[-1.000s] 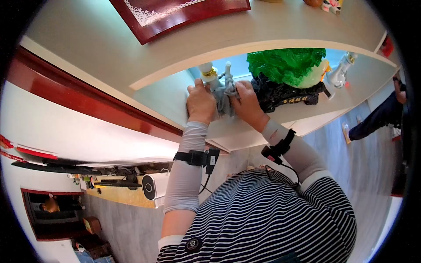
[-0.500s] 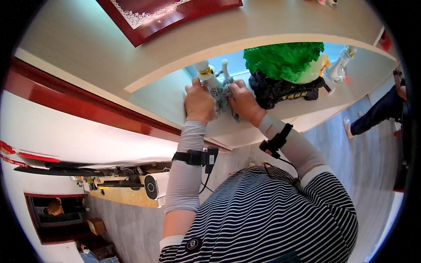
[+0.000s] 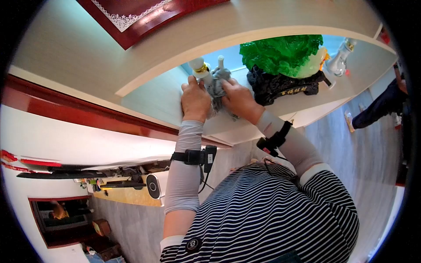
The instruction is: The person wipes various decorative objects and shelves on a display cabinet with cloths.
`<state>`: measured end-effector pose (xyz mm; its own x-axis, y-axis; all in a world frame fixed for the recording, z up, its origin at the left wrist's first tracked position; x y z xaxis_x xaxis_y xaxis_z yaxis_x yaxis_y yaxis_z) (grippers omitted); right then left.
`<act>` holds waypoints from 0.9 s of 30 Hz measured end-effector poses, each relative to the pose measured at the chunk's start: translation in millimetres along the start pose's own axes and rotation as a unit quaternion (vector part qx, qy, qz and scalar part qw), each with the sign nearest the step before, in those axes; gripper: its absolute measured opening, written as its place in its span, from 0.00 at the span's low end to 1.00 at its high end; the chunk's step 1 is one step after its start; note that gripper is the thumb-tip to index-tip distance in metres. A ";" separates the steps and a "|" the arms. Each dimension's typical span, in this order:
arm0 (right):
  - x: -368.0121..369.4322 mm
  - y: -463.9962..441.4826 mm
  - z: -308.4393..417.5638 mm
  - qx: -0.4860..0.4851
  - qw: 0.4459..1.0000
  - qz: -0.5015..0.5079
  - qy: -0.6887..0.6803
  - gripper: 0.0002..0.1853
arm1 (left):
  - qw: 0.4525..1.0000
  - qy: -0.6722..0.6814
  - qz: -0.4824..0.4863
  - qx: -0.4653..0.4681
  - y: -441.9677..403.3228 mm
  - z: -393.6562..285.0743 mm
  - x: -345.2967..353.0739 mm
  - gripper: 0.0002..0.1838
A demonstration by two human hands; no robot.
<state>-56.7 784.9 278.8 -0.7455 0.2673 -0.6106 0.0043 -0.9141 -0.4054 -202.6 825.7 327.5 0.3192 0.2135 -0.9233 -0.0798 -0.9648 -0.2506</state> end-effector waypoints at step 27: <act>21.1 51.2 -44.5 -0.135 0.990 -0.033 0.034 0.14 | 0.999 -0.008 -0.002 0.036 9.2 -0.4 -3.5 0.19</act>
Point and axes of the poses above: each hand's wrist, its own y-axis away from the middle knuckle, its own x-axis out of the palm, z = x × y, the point moved 4 cm from there along -y, towards the middle knuckle, and after that the axes turned 9 degrees about -y, right-handed, at the moved point
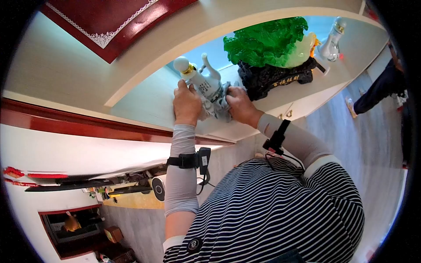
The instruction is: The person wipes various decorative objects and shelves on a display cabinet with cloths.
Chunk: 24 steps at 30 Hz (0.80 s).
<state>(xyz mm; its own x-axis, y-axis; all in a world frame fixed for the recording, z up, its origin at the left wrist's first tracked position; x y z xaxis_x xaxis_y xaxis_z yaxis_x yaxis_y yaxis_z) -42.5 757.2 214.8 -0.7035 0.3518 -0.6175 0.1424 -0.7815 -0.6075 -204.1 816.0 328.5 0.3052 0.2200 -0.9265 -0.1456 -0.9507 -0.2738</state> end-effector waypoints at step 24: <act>3.0 -78.8 29.2 0.064 0.965 -0.207 -0.151 0.13 | 0.984 0.143 0.100 0.041 5.0 6.8 -4.4 0.21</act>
Point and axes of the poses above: each hand's wrist, its own y-axis away from the middle knuckle, its own x-axis out of the palm, z = x × y, the point moved 4 cm from there along -y, towards the middle knuckle, and after that the axes turned 9 degrees about -y, right-handed, at the moved point
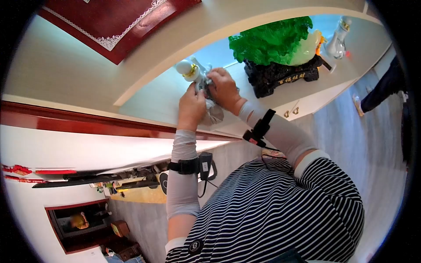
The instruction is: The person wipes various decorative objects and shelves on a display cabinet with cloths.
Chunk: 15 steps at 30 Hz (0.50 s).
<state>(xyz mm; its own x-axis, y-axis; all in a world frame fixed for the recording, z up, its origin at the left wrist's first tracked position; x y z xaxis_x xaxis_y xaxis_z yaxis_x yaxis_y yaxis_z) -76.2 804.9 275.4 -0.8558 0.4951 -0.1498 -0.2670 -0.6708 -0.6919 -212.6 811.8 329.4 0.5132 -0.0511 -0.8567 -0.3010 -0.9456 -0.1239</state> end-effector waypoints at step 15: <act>-9.0 25.3 32.1 -0.004 0.975 0.205 0.087 0.21 | 1.000 -0.017 -0.012 0.019 3.2 6.9 2.7 0.25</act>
Point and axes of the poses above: each hand's wrist, its own y-axis away from the middle knuckle, its own x-axis out of the palm, z = x × y, the point moved 4 cm from there along -y, towards the middle knuckle, and after that the axes turned 9 degrees about -y, right-handed, at the moved point
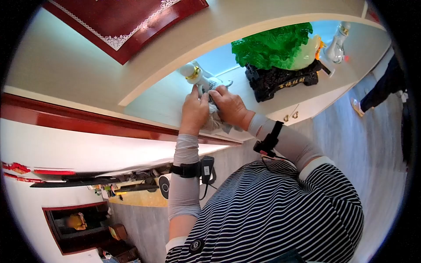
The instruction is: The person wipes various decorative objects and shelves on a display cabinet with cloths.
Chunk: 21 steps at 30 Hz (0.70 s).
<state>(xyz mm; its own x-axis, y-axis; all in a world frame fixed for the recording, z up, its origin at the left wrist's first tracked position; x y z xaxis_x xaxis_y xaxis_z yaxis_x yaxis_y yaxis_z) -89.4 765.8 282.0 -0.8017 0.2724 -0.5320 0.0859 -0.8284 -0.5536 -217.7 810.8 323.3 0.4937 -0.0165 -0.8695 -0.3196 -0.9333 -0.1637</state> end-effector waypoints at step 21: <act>-38.8 -19.3 -38.3 0.080 0.993 -0.063 0.057 0.13 | 0.994 -0.018 -0.110 0.004 0.0 -6.6 -11.6 0.39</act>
<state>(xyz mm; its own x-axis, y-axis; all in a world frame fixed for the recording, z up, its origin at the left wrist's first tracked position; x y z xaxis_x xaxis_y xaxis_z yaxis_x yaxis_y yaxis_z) -37.3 789.9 288.8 -0.7269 0.4254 -0.5391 -0.1130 -0.8485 -0.5171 -218.1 808.7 336.4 0.5237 0.2009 -0.8279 -0.2131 -0.9100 -0.3557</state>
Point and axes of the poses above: each hand's wrist, its own y-axis away from the middle knuckle, its own x-axis out of the palm, z = x × y, the point moved 4 cm from there along -y, towards the middle knuckle, and after that the axes turned 9 degrees about -y, right-handed, at the moved point
